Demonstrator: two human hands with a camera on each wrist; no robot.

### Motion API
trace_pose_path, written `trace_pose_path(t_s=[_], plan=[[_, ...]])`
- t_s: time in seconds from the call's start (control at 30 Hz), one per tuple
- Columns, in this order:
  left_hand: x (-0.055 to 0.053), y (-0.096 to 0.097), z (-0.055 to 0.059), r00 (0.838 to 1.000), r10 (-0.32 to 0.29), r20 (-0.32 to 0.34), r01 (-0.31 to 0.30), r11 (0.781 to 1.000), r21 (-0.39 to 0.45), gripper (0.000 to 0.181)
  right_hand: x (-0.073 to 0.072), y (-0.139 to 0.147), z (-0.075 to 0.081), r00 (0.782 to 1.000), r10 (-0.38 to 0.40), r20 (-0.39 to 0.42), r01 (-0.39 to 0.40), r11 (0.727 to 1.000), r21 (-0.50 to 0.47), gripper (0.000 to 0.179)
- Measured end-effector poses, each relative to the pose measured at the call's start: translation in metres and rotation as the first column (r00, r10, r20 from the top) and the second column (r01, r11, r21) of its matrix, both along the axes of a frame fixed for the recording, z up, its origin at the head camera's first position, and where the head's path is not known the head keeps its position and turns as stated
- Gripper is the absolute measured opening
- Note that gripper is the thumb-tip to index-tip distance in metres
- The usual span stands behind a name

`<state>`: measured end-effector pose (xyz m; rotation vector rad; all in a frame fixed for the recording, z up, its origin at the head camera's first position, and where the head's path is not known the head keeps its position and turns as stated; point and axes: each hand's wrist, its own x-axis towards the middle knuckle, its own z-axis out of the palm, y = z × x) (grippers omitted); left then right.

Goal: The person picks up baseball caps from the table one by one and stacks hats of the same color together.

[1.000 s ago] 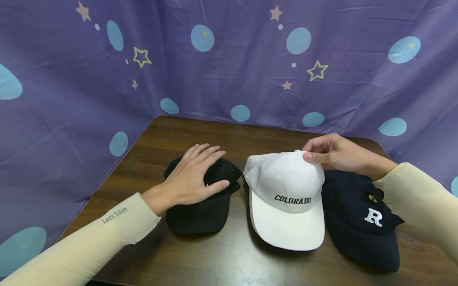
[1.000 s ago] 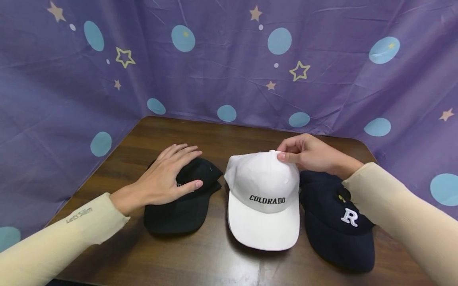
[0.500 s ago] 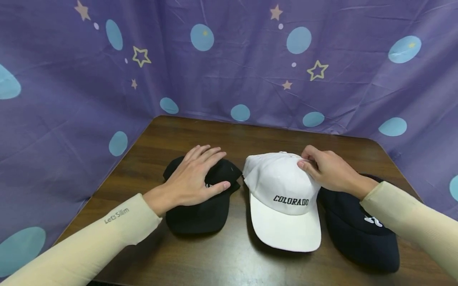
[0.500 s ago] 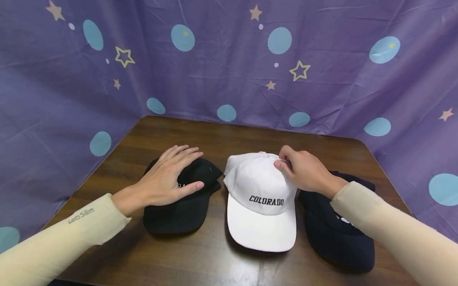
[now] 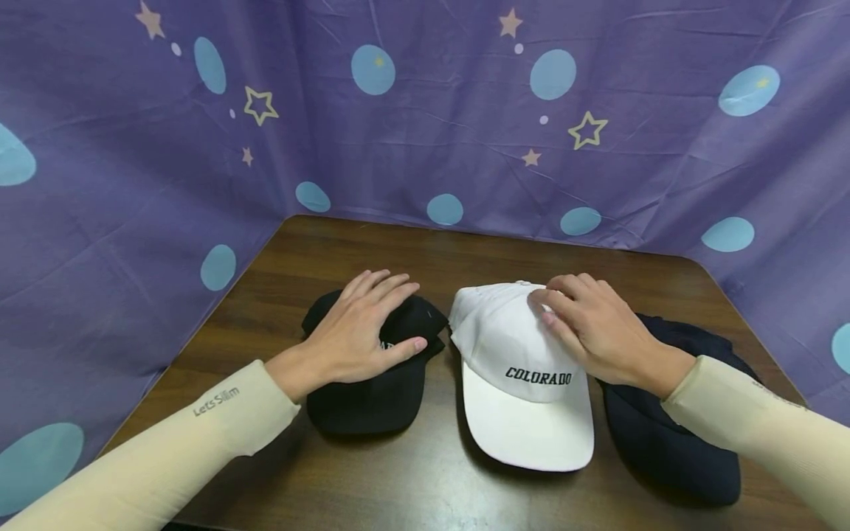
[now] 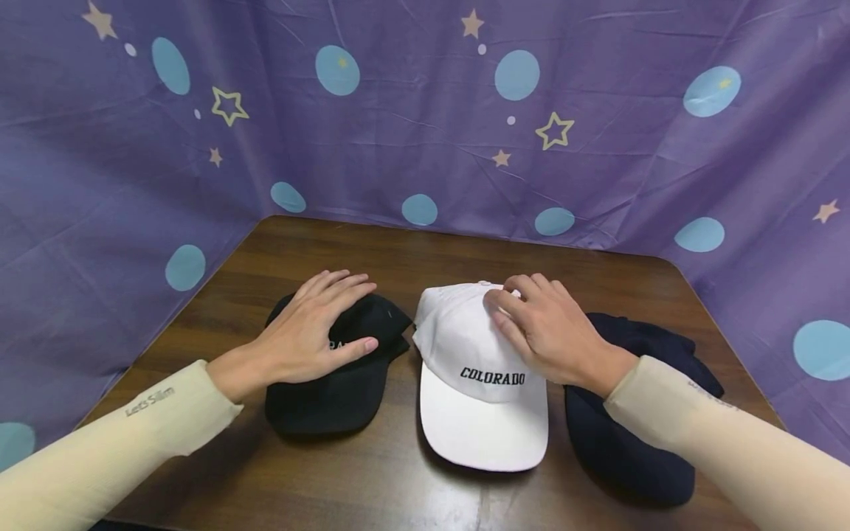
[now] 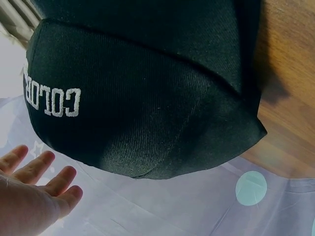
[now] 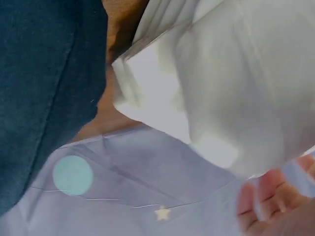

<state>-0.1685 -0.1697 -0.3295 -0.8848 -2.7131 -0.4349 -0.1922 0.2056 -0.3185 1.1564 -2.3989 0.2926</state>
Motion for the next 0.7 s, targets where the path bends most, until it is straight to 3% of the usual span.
trace_pose_path(t_s=[0.13, 0.23, 0.43, 0.7], plan=[[0.0, 0.0, 0.0, 1.0, 0.0, 0.002, 0.0, 1.0, -0.001, 0.082, 0.01, -0.008, -0.007, 0.993, -0.108, 0.053, 0.1, 0.985, 0.139, 0.094], [0.0, 0.0, -0.001, 1.0, 0.001, 0.0, -0.001, 1.0, -0.005, 0.082, 0.016, -0.013, -0.012, 0.976, -0.174, 0.13, 0.146, 0.969, 0.199, 0.118], [0.001, 0.001, -0.001, 1.0, 0.0, -0.001, 0.0, 1.0, -0.012, 0.082, 0.018, -0.019, -0.021, 0.928, -0.267, 0.259, 0.22, 0.956, 0.196, 0.12], [0.001, 0.0, 0.0, 1.0, 0.001, -0.001, -0.001, 1.0, -0.009, 0.083, 0.011, -0.025, -0.028, 0.924, -0.288, 0.25, 0.242, 0.949, 0.2, 0.12]])
